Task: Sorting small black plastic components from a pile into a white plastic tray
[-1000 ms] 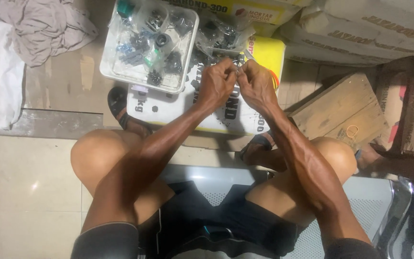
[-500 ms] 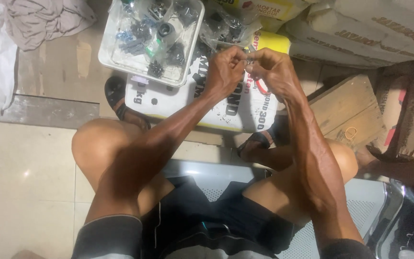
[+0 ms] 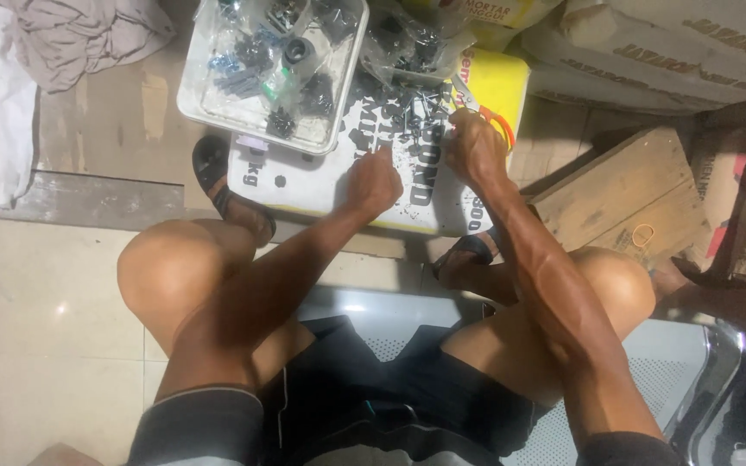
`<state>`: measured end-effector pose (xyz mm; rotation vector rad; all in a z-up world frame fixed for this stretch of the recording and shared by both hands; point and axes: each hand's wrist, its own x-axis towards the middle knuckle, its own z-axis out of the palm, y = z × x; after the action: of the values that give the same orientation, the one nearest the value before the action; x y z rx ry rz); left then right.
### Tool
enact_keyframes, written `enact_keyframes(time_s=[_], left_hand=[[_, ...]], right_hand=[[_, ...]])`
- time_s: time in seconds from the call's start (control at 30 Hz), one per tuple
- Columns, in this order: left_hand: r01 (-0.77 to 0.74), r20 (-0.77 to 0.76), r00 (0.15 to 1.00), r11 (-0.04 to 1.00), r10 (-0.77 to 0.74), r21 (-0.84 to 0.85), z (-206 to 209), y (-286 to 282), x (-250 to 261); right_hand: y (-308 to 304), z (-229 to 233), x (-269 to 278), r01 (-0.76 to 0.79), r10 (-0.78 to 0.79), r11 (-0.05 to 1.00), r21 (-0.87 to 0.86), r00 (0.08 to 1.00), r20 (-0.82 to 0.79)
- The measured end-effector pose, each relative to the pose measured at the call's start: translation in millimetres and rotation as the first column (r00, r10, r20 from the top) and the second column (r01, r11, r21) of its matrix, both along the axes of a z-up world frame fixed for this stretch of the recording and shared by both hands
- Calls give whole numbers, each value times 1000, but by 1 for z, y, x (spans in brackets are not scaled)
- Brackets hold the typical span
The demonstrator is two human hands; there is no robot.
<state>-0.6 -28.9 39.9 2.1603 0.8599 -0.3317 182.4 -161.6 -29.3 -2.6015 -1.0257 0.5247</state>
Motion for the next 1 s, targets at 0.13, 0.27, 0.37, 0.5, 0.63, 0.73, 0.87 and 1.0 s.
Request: enact_keyframes(time_s=[0.13, 0.27, 0.37, 0.5, 0.63, 0.73, 0.87, 1.0], left_hand=[[27, 141, 989, 998, -36, 61, -6, 6, -1], [23, 191, 980, 980, -62, 198, -7, 24, 1], [37, 225, 970, 975, -88, 220, -1, 34, 9], [132, 230, 956, 968, -181, 214, -13, 41, 18], [104, 206, 968, 976, -144, 192, -34, 43, 27], [87, 227, 965, 975, -133, 202, -52, 47, 32], [4, 403, 904, 946, -142, 324, -77, 52, 36], [-36, 458, 873, 916, -166, 400, -56, 48, 32]], right_hand=[[-9, 15, -3, -18, 28, 996, -85, 993, 113], [-9, 31, -13, -53, 84, 969, -241, 989, 120], [-10, 14, -12, -74, 126, 955, -286, 977, 170], [-27, -36, 2, -154, 261, 934, -323, 911, 319], [-22, -33, -3, -118, 201, 952, -282, 936, 288], [-16, -16, -11, -112, 195, 941, -320, 951, 241], [-10, 23, -21, 138, -141, 980, -144, 990, -8], [-17, -1, 16, 19, -20, 999, -51, 999, -28]])
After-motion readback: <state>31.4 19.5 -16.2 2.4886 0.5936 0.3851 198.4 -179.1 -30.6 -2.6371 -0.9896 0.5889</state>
